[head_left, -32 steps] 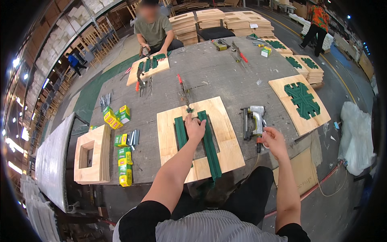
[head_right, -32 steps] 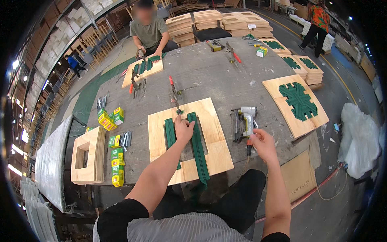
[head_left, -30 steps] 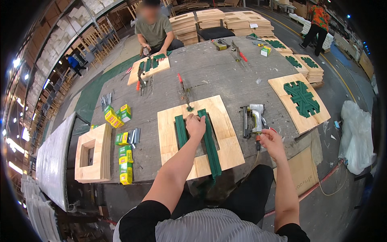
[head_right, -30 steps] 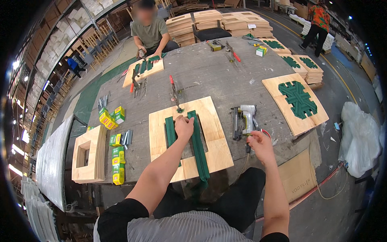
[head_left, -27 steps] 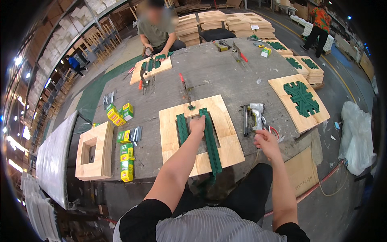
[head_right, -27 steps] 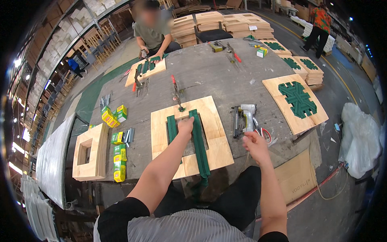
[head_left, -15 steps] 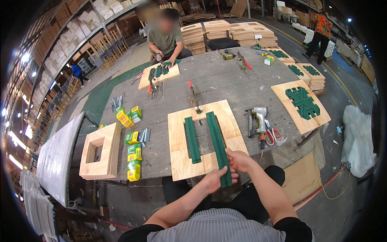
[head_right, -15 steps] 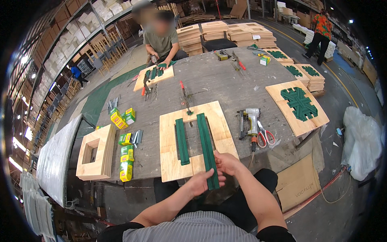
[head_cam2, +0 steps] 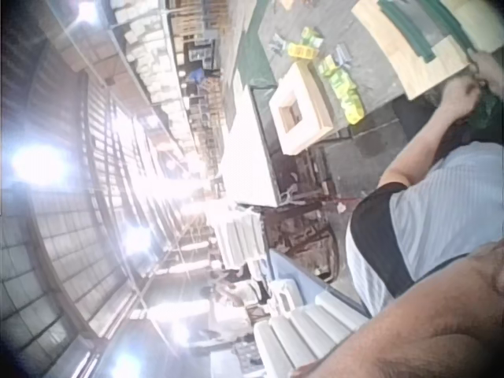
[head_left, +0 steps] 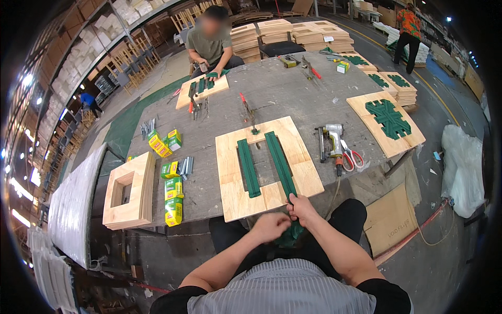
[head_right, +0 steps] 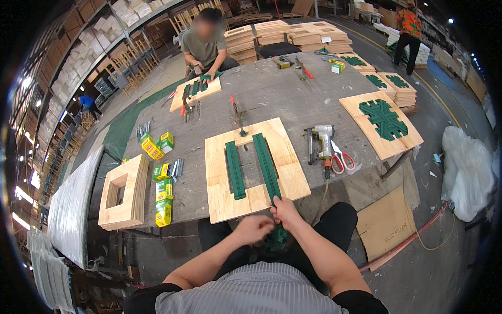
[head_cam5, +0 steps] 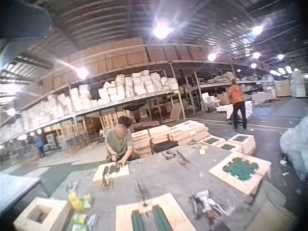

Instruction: The person assembles green plastic strips into a grid pattern on a wooden board using a pneumatic nail gun. They repeatedly place strips, align them, and fasten them in place. A coworker performs a similar task at an adjacent station.

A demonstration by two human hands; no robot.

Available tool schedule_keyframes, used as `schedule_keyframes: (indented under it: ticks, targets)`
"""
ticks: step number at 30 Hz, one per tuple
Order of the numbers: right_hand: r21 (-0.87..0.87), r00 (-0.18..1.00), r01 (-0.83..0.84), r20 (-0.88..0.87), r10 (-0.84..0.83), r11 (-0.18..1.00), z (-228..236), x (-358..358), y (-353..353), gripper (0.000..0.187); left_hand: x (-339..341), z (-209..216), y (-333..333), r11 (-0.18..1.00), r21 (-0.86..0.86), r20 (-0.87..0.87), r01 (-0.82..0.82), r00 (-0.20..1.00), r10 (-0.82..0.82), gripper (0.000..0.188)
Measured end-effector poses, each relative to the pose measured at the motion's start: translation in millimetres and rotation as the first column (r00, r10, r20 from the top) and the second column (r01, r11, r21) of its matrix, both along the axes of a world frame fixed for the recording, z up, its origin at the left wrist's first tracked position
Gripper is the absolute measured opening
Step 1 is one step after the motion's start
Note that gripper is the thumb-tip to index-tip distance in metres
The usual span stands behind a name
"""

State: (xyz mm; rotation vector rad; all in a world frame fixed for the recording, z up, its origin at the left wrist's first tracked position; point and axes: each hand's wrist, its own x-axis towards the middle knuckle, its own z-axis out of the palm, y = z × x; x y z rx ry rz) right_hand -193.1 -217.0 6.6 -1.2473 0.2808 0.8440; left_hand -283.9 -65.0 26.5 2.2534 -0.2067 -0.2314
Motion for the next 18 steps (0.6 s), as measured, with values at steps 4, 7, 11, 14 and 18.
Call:
schedule_keyframes:
  ticks: [4,7,11,14,18]
  targets:
    - [-0.086,0.997,0.031,0.073,-0.025,0.996,0.6,-22.6,0.5,0.033,27.1,5.0,9.7,0.965,0.23,0.427,-0.129,0.904,0.019,0.051]
    - [-0.128,0.993,0.049,0.114,-0.035,0.991,-5.7,-31.3,7.0,0.032,45.7,-4.1,9.5,0.918,0.386,0.488,-0.089,0.864,-0.122,0.07]
    - [-0.153,0.984,0.09,0.165,-0.064,0.984,-17.6,-39.9,-6.2,0.034,54.5,-10.3,-0.2,0.876,0.481,0.465,-0.027,0.855,-0.229,0.079]
    - [-0.154,0.979,0.092,0.196,-0.061,0.984,-17.1,-46.0,-10.1,0.035,58.1,-13.2,-0.7,0.865,0.5,0.471,-0.035,0.85,-0.238,0.078]
    - [-0.123,0.985,0.071,0.164,-0.05,0.99,-11.8,-54.4,-16.1,0.035,57.9,-17.8,3.6,0.835,0.55,0.476,-0.017,0.828,-0.297,0.075]
